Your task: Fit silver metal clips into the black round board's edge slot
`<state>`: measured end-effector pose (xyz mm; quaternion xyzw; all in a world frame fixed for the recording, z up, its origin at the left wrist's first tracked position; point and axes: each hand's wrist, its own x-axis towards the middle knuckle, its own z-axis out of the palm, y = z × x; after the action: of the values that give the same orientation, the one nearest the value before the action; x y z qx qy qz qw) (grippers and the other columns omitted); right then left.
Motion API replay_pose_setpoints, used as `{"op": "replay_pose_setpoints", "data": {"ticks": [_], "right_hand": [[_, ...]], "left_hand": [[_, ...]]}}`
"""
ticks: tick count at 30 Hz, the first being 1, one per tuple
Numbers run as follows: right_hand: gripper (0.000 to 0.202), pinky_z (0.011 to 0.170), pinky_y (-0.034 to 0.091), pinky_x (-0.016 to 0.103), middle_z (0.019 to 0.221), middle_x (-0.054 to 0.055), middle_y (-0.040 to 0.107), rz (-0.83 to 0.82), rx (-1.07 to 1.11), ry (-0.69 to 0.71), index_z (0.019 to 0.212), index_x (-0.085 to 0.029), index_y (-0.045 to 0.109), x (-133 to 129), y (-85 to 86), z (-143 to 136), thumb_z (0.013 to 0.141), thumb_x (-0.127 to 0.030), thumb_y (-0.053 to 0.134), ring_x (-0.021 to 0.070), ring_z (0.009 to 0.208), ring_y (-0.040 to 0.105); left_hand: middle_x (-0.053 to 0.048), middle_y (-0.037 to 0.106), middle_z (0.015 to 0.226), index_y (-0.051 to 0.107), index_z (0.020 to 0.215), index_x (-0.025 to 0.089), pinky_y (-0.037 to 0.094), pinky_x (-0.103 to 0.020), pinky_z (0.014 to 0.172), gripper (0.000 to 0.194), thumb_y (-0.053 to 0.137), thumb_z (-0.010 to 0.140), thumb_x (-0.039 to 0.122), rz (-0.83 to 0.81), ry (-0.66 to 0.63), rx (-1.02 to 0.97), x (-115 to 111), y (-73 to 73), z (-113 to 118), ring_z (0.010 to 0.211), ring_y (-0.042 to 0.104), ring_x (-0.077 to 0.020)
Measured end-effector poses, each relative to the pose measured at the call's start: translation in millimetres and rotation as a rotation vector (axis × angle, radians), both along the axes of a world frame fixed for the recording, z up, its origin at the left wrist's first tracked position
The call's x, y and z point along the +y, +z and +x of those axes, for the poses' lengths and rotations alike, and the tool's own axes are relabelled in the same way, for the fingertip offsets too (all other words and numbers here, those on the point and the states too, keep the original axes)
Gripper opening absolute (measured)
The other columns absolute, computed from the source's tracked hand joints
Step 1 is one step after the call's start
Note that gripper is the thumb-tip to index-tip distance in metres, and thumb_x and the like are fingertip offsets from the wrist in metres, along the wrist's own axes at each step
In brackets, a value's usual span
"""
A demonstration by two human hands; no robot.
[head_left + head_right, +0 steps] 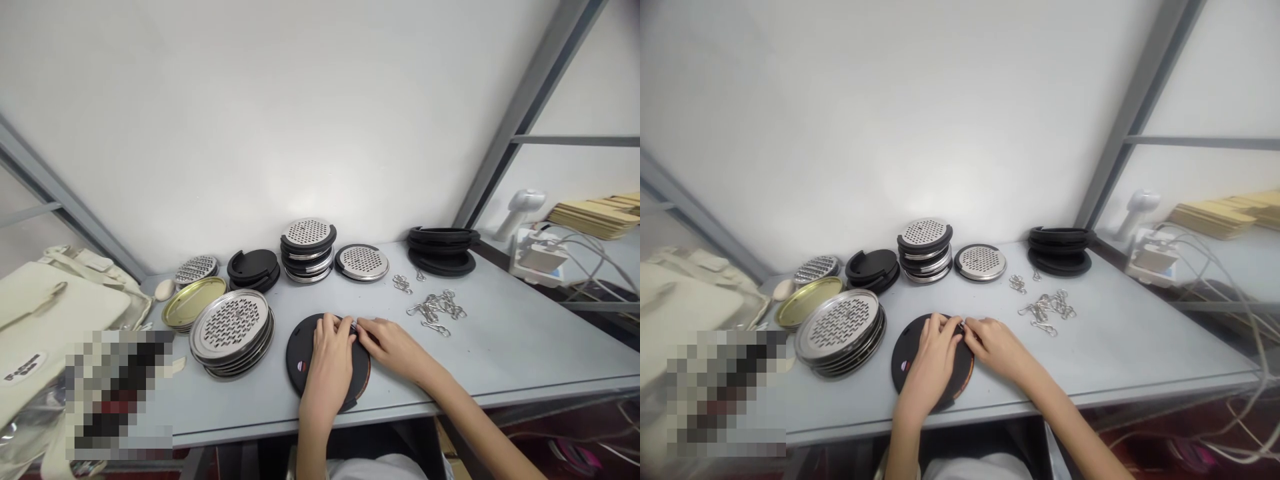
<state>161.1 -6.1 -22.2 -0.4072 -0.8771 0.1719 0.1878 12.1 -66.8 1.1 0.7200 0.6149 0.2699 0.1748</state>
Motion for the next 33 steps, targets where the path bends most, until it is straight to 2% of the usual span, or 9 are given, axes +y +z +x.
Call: {"op": "replay_pose_setpoints", "data": {"ticks": [33], "right_hand": [[0.026,0.058,0.034,0.024,0.064,0.001,0.056,-0.005,0.014,-0.008,0.075,-0.02,0.051,0.3,0.0,-0.4,0.094,-0.023,0.033,0.0145,0.059,0.051]], "left_hand": [[-0.006,0.046,0.108,0.05,0.113,0.025,0.037,-0.034,0.088,0.03,0.028,0.095,0.018,-0.008,0.003,0.032,0.5,0.0,0.6,0.1,0.044,-0.0197]]}}
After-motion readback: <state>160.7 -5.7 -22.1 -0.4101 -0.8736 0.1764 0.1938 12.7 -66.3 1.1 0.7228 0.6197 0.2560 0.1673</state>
